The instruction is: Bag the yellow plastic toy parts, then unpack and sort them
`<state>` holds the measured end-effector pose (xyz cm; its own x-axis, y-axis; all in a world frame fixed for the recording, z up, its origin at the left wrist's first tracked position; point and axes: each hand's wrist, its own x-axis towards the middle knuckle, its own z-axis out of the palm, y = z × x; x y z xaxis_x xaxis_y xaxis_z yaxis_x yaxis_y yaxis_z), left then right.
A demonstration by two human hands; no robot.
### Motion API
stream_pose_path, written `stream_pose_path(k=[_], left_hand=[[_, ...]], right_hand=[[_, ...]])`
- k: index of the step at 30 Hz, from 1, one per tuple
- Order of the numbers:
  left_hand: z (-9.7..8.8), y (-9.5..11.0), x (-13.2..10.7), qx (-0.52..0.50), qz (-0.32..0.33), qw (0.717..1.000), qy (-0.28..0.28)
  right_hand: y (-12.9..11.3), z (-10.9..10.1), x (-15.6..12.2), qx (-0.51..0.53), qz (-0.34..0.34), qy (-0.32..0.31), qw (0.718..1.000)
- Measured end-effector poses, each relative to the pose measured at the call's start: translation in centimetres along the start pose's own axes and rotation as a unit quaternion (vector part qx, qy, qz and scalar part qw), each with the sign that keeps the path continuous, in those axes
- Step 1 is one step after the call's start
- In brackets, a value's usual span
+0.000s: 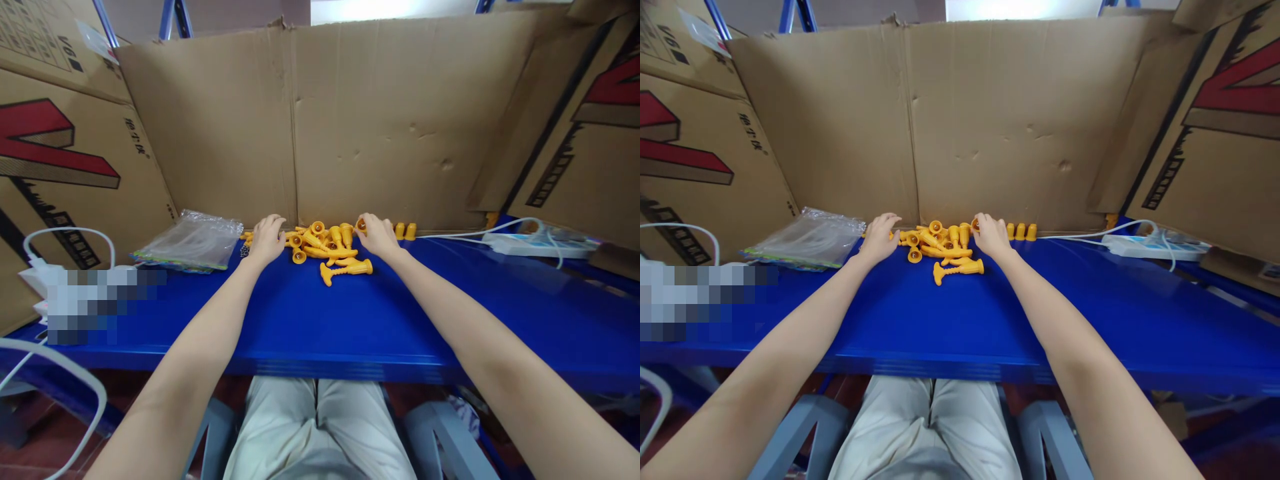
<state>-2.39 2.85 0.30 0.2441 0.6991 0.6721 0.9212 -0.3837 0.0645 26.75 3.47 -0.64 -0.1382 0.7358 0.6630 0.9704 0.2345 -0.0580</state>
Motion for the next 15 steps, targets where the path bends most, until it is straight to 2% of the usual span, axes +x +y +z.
stream_pose_path(k=[5,11,15], left_hand=[[-0.9,1.6,0.1,-0.026,0.066,0.997,0.013],[-1.1,3.0,0.0,-0.052,0.110,0.992,0.008],[-1.0,3.4,-0.2,-0.054,0.116,0.992,-0.004]], right_hand=[[-1.2,-1.6,0.1,-0.031,-0.068,0.067,0.995],[-2.7,-2.8,0.4,0.020,-0.130,0.154,0.979],[-4.3,-2.8,0.5,0.051,-0.174,0.156,0.971]])
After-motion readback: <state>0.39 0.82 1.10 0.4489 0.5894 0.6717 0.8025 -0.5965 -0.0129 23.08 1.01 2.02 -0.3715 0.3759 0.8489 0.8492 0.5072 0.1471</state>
